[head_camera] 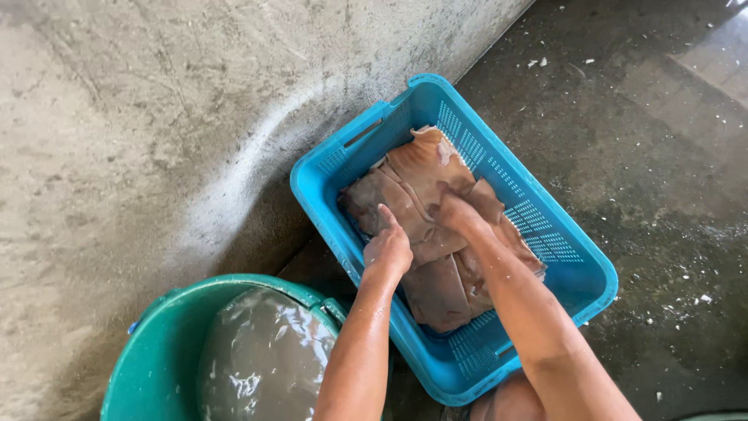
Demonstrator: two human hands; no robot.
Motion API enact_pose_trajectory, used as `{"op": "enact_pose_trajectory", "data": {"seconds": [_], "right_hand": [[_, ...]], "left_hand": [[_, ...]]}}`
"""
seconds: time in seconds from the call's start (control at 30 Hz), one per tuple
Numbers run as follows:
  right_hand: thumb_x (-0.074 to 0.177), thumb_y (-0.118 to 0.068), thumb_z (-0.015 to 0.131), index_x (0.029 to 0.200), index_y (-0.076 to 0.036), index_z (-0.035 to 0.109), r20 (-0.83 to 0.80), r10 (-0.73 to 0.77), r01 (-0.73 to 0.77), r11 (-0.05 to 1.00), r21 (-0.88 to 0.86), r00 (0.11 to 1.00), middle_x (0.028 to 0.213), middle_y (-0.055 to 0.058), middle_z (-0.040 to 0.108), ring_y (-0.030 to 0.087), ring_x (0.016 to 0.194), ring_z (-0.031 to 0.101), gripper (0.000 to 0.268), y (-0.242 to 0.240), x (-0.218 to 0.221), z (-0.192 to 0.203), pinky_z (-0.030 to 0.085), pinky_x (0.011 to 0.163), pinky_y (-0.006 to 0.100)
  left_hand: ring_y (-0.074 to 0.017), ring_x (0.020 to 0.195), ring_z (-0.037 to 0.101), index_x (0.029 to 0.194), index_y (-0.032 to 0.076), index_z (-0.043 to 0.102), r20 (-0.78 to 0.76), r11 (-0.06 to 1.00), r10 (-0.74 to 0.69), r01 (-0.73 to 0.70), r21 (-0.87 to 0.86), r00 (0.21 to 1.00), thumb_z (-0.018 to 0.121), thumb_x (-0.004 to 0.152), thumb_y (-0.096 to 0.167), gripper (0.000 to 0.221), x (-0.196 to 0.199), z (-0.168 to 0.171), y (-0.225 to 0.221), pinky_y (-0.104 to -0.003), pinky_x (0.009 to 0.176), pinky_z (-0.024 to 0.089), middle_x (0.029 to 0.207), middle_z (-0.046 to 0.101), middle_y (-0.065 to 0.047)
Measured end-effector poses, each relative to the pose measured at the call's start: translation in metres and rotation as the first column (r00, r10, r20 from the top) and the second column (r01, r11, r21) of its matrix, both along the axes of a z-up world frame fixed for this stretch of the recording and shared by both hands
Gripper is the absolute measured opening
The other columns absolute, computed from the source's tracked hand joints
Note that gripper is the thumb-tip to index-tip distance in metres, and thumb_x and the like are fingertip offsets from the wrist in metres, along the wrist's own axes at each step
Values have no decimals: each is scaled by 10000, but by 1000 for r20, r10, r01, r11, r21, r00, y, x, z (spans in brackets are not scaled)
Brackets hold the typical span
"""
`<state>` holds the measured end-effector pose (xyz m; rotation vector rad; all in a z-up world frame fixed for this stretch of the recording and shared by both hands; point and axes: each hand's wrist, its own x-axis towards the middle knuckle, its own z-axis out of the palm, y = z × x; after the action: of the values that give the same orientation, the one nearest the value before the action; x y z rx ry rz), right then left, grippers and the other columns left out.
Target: The person repeatedly washes flat, pale animal product pieces by hand in a green bucket of water, then places them into a blue basket. The person handles each piece individually, rinsing and wringing it before stacking it in the basket.
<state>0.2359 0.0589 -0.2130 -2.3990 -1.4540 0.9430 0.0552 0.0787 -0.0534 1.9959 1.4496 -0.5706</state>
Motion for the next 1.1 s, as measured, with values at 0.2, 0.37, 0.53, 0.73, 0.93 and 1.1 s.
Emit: {"op": "enact_pose_trajectory", "data": {"seconds": [0.2, 0.37, 0.53, 0.73, 0.93, 1.1], "right_hand": [[897, -276, 687, 1357, -38, 544, -69, 13, -5, 994, 111, 998, 1146, 208, 711, 341, 1108, 676, 537, -15, 19, -11, 529, 940, 432], [887, -232, 673, 1284, -49, 598, -255, 6, 47, 978, 202, 967, 1064, 213, 734, 380, 1044, 703, 444, -16, 1, 51, 544, 895, 462], [931, -153, 580, 1114, -42, 654, -256, 80, 34, 910, 414, 963, 1019, 256, 713, 467, 997, 663, 227, -22, -45, 136, 522, 820, 522], [964, -178, 558, 1018, -14, 599, -237, 91, 34, 878, 477, 967, 978, 279, 686, 507, 986, 614, 178, -38, -110, 234, 472, 760, 577], [947, -213, 557, 1025, -51, 635, -348, 177, 9, 882, 472, 921, 936, 237, 704, 462, 962, 661, 196, -80, -188, 308, 510, 742, 522], [941, -222, 548, 1065, -68, 658, -358, 336, -187, 901, 391, 871, 1041, 200, 738, 402, 1014, 699, 227, -92, -263, 301, 534, 820, 485]], "left_hand": [[-394, 1143, 671, 1625, 78, -144, 48, 1000, -5, 4, 11, 999, 658, 889, 90, 1088, 14, -6, -3, -462, 986, 535, 1285, 655, -245], [-426, 1077, 678, 1636, 131, -13, 219, 994, -31, 7, 106, 975, 634, 888, 99, 990, 14, 10, -16, -514, 928, 545, 1230, 654, -285], [-450, 933, 700, 1638, 205, 144, 312, 976, -41, -29, 215, 949, 617, 909, 167, 870, 0, 43, -22, -574, 834, 553, 1033, 723, -256], [-458, 823, 696, 1621, 180, 181, 453, 931, -31, -138, 337, 891, 652, 831, 126, 921, -51, 80, -41, -600, 749, 540, 912, 725, -251], [-470, 715, 681, 1623, 131, 169, 537, 903, 46, -265, 338, 842, 654, 848, 131, 915, -137, 123, -89, -609, 671, 532, 805, 702, -270], [-477, 723, 680, 1620, 109, 183, 589, 887, 135, -362, 288, 797, 628, 850, 152, 891, -226, 130, -121, -621, 676, 518, 822, 716, -257]]}}
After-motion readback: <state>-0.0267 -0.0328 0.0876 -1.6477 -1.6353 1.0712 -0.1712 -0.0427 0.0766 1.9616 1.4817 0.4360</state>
